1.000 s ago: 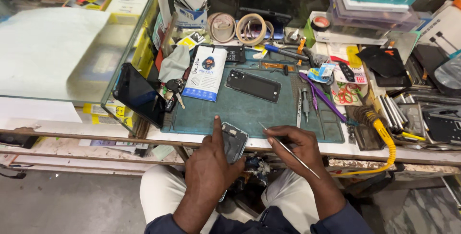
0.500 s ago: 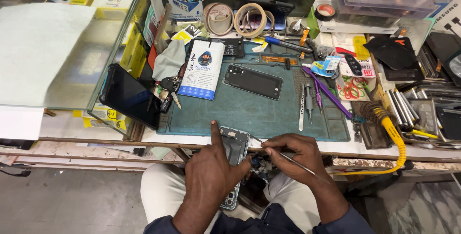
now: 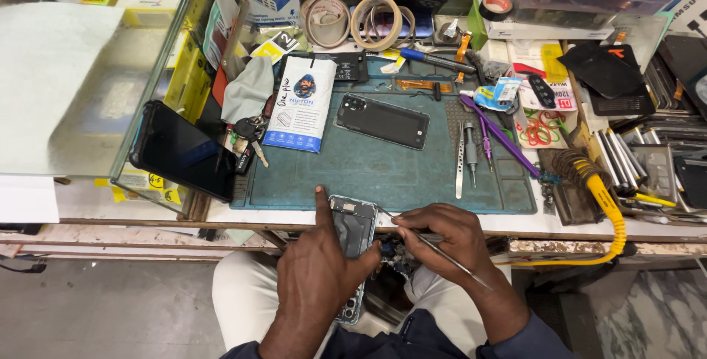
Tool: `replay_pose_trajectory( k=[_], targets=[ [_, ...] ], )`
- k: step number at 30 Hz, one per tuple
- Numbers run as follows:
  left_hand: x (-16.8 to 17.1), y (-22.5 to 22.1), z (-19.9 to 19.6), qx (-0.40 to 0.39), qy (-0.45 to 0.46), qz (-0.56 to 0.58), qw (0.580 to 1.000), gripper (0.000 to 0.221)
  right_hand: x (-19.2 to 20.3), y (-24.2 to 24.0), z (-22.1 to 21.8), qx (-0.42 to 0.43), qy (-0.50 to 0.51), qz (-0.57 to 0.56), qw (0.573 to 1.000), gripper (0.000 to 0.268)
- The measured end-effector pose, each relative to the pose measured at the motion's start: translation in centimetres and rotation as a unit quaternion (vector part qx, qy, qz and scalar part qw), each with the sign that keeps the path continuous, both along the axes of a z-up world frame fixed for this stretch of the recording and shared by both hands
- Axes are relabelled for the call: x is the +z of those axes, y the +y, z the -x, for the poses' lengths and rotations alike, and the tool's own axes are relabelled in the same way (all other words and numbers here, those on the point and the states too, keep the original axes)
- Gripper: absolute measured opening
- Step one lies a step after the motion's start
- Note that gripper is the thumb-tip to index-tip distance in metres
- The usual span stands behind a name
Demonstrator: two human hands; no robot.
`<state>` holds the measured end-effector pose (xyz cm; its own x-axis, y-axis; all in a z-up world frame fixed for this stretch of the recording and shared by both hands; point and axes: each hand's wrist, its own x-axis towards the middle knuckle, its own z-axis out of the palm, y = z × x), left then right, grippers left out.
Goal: The person uses a metal spudger to pry and separate the internal components of a disassembled smartphone. They carefully work along the edges of the device's frame and lift internal parts to access the motherboard area.
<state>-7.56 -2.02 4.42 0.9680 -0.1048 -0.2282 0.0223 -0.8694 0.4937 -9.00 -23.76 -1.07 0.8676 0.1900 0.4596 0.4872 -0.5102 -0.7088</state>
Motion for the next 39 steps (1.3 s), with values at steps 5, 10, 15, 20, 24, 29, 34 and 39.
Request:
replay_pose_trajectory(
  k=[5,10,15,20,24,29,34,39],
  targets=[
    [0.6,-0.1,-0.3,-0.001,0.040,-0.024,0.999,0.128,-0.3,0.2,-0.4,0.013,-0.011,0.000,1.000,0.012],
    [0.8,-0.1,-0.2,0.001,0.026,-0.019,0.999,0.127,-0.6,-0.7,-0.4,0.022,0.031,-0.029,0.999,0.014],
    [0.7,-0.1,-0.3,-0.001,0.040,-0.026,0.999,0.128,-0.8,-0.3,-0.5,0.024,0.018,-0.024,0.999,0.012],
    [0.7,-0.2,-0.3,-0.001,0.048,-0.023,0.999,0.127,-0.5,-0.9,-0.4,0.028,0.053,-0.035,0.998,0.014],
    [0.6,-0.2,-0.2,0.006,0.026,-0.019,0.999,0.127,-0.6,-0.9,-0.5,0.035,0.049,-0.038,0.997,0.014],
    [0.8,-0.3,-0.3,0.006,0.046,-0.034,0.998,0.128,-0.6,-0.5,-0.6,0.029,0.033,-0.024,0.999,0.012],
    [0.8,-0.3,-0.2,0.005,0.025,-0.027,0.999,0.128,-0.4,-0.6,-0.3,0.017,0.096,-0.070,0.993,0.010],
    [0.5,-0.3,-0.1,0.004,0.023,-0.027,0.999,0.128,-0.5,-0.2,-0.6,0.031,0.024,-0.029,0.999,0.012]
  ],
)
